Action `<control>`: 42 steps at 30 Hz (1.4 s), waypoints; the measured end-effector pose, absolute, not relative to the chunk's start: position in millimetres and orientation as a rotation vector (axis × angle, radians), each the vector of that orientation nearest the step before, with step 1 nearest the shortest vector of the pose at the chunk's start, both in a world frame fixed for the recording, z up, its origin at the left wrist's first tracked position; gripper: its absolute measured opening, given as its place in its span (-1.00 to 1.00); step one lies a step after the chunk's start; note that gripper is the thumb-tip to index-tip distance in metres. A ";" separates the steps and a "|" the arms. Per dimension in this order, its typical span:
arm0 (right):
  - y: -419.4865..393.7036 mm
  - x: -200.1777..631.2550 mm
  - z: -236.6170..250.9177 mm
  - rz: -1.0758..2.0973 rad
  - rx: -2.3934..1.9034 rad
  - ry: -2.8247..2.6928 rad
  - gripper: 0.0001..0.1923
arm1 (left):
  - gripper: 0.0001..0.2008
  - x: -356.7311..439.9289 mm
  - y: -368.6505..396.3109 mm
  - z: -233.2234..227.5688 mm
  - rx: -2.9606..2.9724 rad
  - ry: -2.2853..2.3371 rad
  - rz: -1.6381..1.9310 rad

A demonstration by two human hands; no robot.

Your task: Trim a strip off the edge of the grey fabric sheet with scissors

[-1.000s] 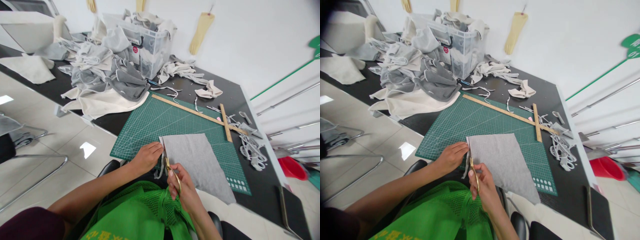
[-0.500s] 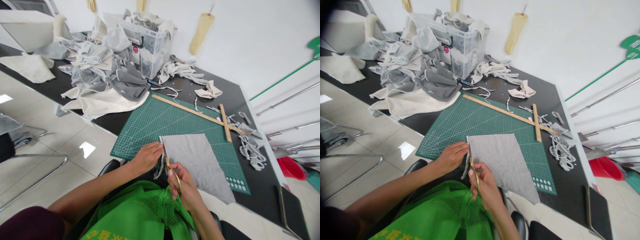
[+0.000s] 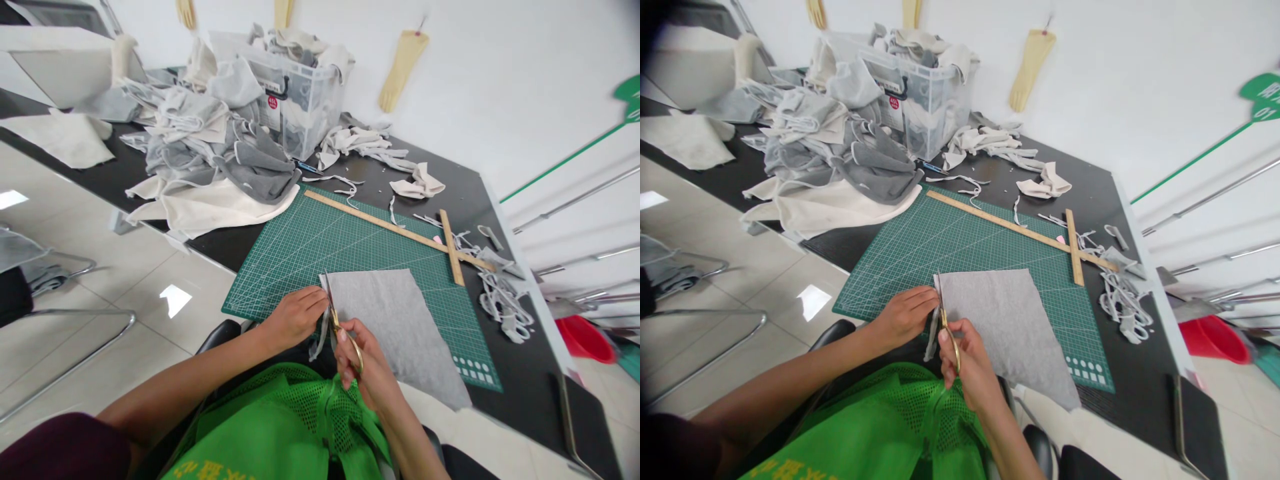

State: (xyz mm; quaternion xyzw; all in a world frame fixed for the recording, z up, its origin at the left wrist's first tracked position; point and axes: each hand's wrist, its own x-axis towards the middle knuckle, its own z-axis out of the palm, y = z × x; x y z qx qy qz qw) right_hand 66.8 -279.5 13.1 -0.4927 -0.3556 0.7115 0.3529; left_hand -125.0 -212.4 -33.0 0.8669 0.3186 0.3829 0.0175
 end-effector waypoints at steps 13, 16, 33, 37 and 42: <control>-284.9 67.9 7.8 1.826 -1.267 -0.935 -0.49 | -0.72 -125.0 -213.7 -33.1 2.684 0.983 1.184; -285.8 67.7 6.7 1.822 -1.246 -0.968 -0.50 | -0.73 -125.0 -213.7 -31.9 2.674 0.986 1.182; -284.9 70.4 7.3 1.871 -1.245 -0.890 -0.46 | -0.72 -124.8 -209.2 -28.2 2.561 1.186 0.987; -284.3 72.4 7.7 1.877 -1.232 -0.880 -0.48 | -0.70 -125.7 -209.5 -30.7 2.592 1.184 0.954; -285.1 71.2 8.0 1.870 -1.237 -0.866 -0.49 | -0.72 -125.6 -209.1 -32.6 2.609 1.173 0.952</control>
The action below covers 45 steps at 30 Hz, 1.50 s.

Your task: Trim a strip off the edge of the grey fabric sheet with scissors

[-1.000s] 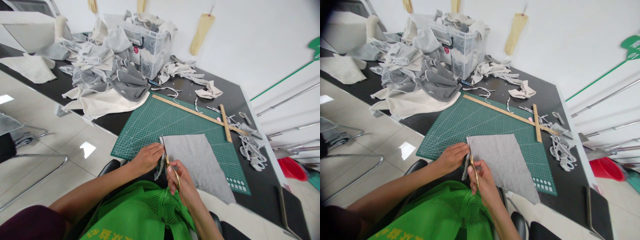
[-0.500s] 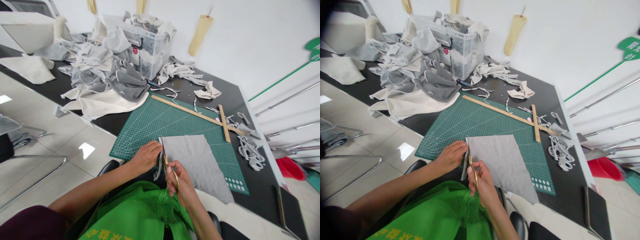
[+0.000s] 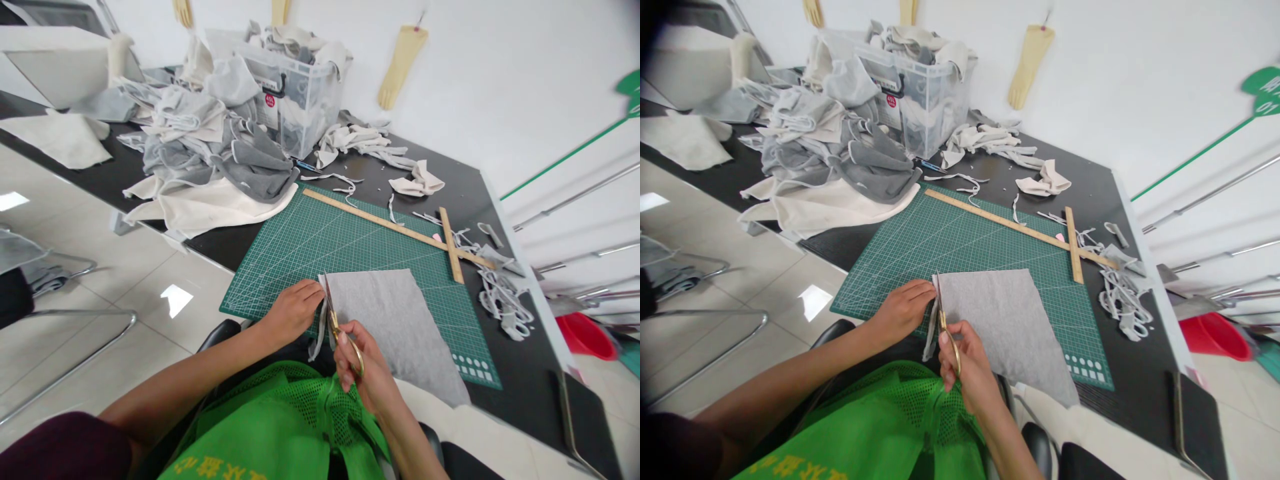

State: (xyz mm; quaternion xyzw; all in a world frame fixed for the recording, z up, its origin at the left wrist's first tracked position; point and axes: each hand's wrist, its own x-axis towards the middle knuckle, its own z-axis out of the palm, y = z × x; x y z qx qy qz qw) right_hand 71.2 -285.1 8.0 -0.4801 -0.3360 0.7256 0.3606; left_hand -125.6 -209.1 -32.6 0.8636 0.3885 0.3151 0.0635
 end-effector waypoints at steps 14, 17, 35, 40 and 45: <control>-288.8 70.2 7.2 1.850 -1.240 -0.909 -0.48 | -0.71 -124.1 -209.6 -28.0 2.619 1.204 0.873; -289.0 70.4 5.9 1.847 -1.225 -0.930 -0.49 | -0.71 -124.0 -209.8 -27.9 2.624 1.205 0.865; -285.7 71.7 10.3 1.832 -1.270 -1.005 -0.51 | -0.71 -125.5 -208.5 -28.3 2.621 1.138 0.893; -282.6 71.0 10.7 1.845 -1.283 -1.006 -0.47 | -0.70 -125.9 -208.2 -25.7 2.584 1.114 0.885; -278.3 69.6 11.4 1.851 -1.266 -0.956 -0.47 | -0.67 -126.0 -208.4 -25.3 2.573 1.108 0.930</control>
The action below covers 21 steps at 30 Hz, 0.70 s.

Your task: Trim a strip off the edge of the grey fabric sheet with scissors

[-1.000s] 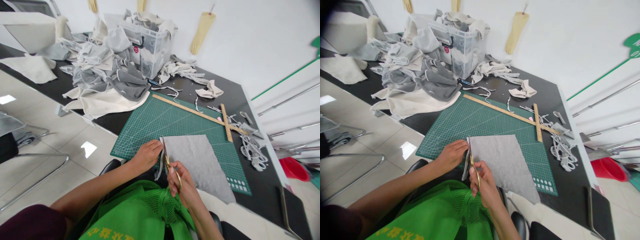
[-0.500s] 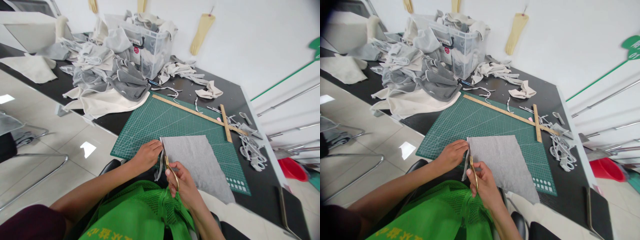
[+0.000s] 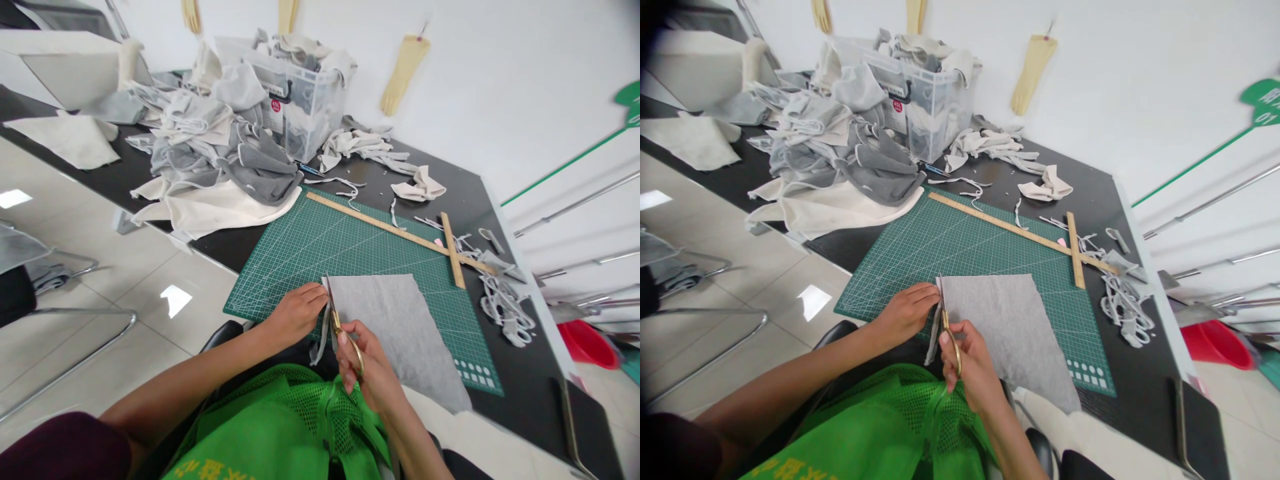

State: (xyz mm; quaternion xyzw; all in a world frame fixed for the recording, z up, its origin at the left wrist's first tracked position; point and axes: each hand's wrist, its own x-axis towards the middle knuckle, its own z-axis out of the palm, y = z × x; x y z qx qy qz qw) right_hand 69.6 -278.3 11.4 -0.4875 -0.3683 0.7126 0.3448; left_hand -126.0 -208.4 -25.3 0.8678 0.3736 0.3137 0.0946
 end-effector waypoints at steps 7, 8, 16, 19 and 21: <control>-271.7 66.9 13.9 1.850 -1.275 -0.959 -0.46 | -0.67 -126.6 -208.9 -26.7 2.573 1.102 0.976; -271.4 66.8 13.8 1.848 -1.278 -0.963 -0.45 | -0.66 -126.6 -208.9 -26.6 2.566 1.101 0.970; -274.9 64.6 13.6 1.832 -1.240 -0.989 -0.48 | -0.71 -125.7 -208.9 -25.0 2.517 1.114 0.979; -275.4 63.5 13.6 1.808 -1.239 -1.020 -0.50 | -0.72 -126.1 -208.6 -25.8 2.511 1.107 0.943; -275.1 63.8 12.9 1.805 -1.246 -1.033 -0.50 | -0.72 -126.3 -208.4 -27.0 2.509 1.105 0.925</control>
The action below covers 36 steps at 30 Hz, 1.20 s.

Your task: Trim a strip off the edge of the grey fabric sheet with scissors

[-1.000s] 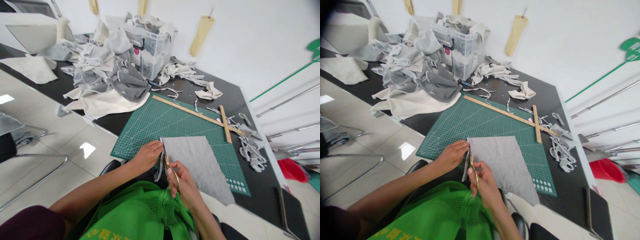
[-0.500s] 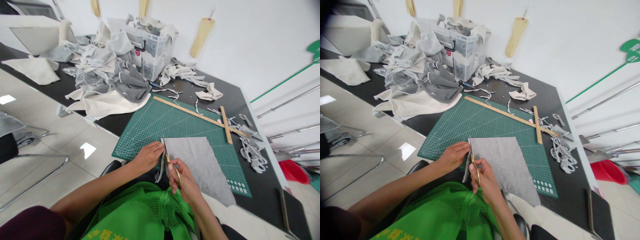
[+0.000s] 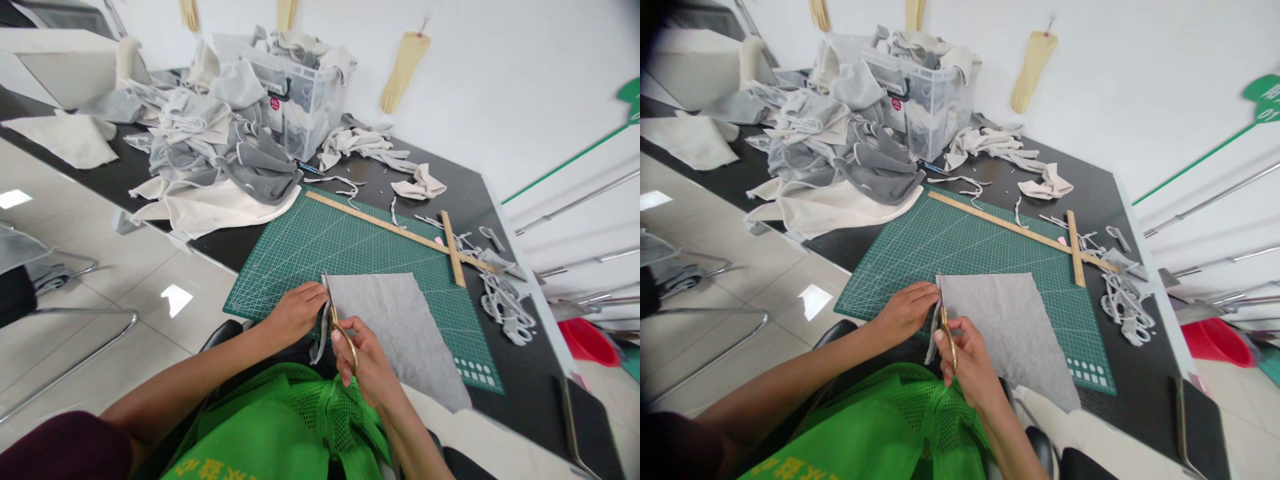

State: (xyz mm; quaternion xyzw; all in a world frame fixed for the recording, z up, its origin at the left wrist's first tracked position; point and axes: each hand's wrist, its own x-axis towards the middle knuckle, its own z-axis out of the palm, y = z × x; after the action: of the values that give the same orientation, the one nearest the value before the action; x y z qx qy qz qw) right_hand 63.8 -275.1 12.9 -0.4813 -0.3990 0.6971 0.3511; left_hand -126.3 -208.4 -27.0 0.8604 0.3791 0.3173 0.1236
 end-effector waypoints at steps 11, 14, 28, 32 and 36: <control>-277.0 65.8 12.9 1.821 -1.260 -0.963 -0.51 | -0.66 -122.7 -206.8 -29.0 2.590 1.241 0.938; -277.5 69.1 12.7 1.855 -1.245 -0.937 -0.51 | -0.66 -122.4 -205.5 -29.3 2.605 1.223 0.904; -276.3 65.2 12.2 1.851 -1.292 -0.974 -0.46 | -0.75 -124.3 -202.1 -24.3 2.511 1.163 0.902; -274.5 63.2 11.6 1.843 -1.290 -0.935 -0.41 | -0.75 -124.1 -202.7 -23.7 2.504 1.168 0.928; -271.0 60.1 14.1 1.840 -1.286 -0.921 -0.42 | -0.74 -124.4 -203.4 -25.2 2.488 1.148 0.990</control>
State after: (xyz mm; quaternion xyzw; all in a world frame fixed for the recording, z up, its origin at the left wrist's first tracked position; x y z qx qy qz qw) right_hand 60.1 -271.0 14.1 -0.4964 -0.3554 0.7104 0.3501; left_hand -124.4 -203.4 -25.2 0.8484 0.3915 0.3376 0.1139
